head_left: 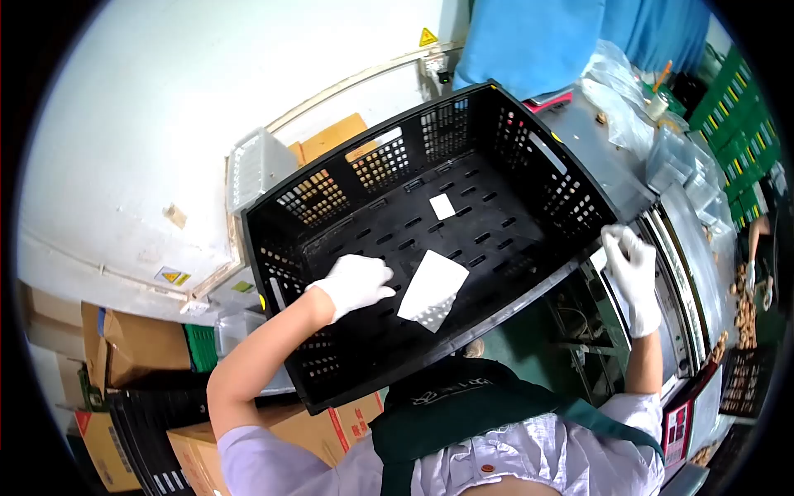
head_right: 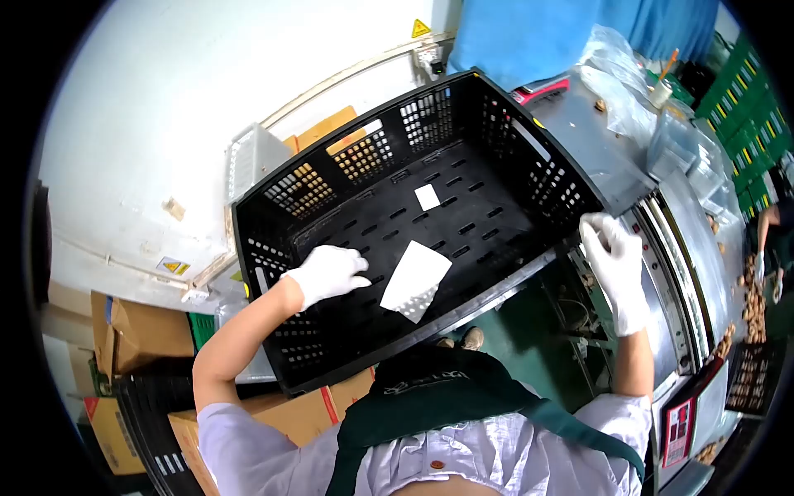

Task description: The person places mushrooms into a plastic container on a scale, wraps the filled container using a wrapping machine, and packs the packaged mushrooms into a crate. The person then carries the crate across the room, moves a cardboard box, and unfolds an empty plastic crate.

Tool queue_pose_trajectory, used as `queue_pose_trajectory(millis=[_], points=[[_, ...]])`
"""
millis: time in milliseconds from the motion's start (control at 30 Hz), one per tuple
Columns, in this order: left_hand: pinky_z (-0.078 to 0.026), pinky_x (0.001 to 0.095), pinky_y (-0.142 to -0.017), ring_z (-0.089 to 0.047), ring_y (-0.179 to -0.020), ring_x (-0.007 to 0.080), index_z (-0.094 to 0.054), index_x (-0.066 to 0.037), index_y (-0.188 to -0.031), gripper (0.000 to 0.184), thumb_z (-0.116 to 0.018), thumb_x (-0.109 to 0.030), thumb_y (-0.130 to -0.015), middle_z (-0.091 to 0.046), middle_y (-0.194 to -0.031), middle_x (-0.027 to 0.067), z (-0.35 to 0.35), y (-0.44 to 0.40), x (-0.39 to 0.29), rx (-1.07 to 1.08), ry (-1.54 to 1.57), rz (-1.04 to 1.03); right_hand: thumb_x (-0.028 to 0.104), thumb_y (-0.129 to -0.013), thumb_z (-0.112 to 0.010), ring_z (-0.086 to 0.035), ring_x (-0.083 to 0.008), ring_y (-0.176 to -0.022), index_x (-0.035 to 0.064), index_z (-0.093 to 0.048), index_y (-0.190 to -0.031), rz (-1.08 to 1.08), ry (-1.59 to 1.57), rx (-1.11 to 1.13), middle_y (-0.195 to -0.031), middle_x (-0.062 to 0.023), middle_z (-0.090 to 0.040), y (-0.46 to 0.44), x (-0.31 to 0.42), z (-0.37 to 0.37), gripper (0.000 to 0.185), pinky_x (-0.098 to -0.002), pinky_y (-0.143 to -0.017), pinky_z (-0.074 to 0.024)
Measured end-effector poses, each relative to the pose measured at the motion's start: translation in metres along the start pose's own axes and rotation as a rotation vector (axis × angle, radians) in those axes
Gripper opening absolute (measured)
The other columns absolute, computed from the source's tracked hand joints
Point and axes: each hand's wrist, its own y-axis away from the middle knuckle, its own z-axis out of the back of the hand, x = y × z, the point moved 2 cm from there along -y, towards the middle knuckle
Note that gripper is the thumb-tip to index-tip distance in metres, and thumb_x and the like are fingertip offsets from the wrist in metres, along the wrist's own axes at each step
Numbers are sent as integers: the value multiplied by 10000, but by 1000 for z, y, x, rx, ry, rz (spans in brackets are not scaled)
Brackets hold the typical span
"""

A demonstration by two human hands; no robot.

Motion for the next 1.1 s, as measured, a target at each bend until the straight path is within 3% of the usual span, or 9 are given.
queue_pose_trajectory(millis=[233, 300, 467, 500, 633, 667, 767, 1000, 1100], points=[[-483, 388, -741, -603, -823, 299, -626, -79, -944, 296, -690, -273, -730, -605, -857, 116, -48, -111, -38, 183, -163, -330, 144, -847, -608, -521, -61, -540, 4, -643, -895, -387, 120, -181, -577, -78, -576, 134, -77, 21, 152, -239, -538, -429], [-485, 382, -738, -608, -803, 306, -598, -79, -1023, 337, -685, -249, -745, -618, -861, 123, -57, -126, -44, -61, -197, -553, 150, -876, -590, -493, -67, -442, 14, -640, -902, -487, 123, -212, -551, -12, -549, 177, -80, 19, 146, -229, -439, -392], [-491, 406, -725, -618, -833, 313, -646, -62, -799, 263, -548, -301, -845, -631, -881, 150, -71, -155, -39, 33, -66, -495, 168, -840, -616, -596, -197, -528, 37, -651, -883, -626, 339, -282, -614, -132, -603, 272, -70, 8, 142, -288, -509, -449], [-493, 396, -732, -620, -822, 310, -655, -62, -833, 239, -563, -283, -824, -636, -868, 139, -85, -160, -26, -53, -42, -655, 182, -823, -630, -643, -274, -609, 50, -657, -868, -716, 312, -286, -674, -171, -624, 283, -57, 6, 142, -316, -557, -479], [-491, 373, -752, -618, -821, 318, -642, -55, -906, 196, -572, -172, -765, -638, -864, 140, -57, -176, -6, -198, 224, -488, 211, -830, -619, -659, -291, -692, 31, -653, -882, -843, 319, -267, -758, -159, -656, 333, -42, -4, 189, -328, -629, -512], [-497, 332, -749, -635, -831, 266, -645, -40, -928, 200, -551, -127, -774, -648, -895, 138, -39, -183, -3, -75, 333, -319, 220, -831, -613, -651, -301, -679, 40, -654, -867, -832, 339, -286, -747, -159, -651, 343, -41, -7, 188, -343, -623, -510], [-491, 253, -721, -622, -802, 120, -644, -5, -1012, 266, -571, -49, -760, -675, -885, 91, 8, -191, -6, -304, 776, -255, 210, -824, -618, -642, -305, -661, 51, -653, -847, -882, 317, -272, -728, -153, -645, 357, -32, -10, 165, -357, -607, -506], [-468, 273, -700, -563, -743, 127, -599, -47, -997, 245, -575, -38, -753, -619, -825, 48, 111, -175, -86, -927, 681, -414, 235, -813, -620, -634, -293, -630, 113, -660, -848, -485, 275, -480, -729, -107, -648, 359, -14, -29, 133, -349, -576, -510], [-488, 319, -725, -627, -755, 215, -575, -88, -1008, 252, -575, -37, -761, -627, -856, 148, 120, -123, -188, -843, 570, -492, 284, -836, -580, -641, -292, -662, 137, -666, -882, -455, 19, -404, -778, -96, -660, 358, -4, -41, 177, -356, -578, -518]])
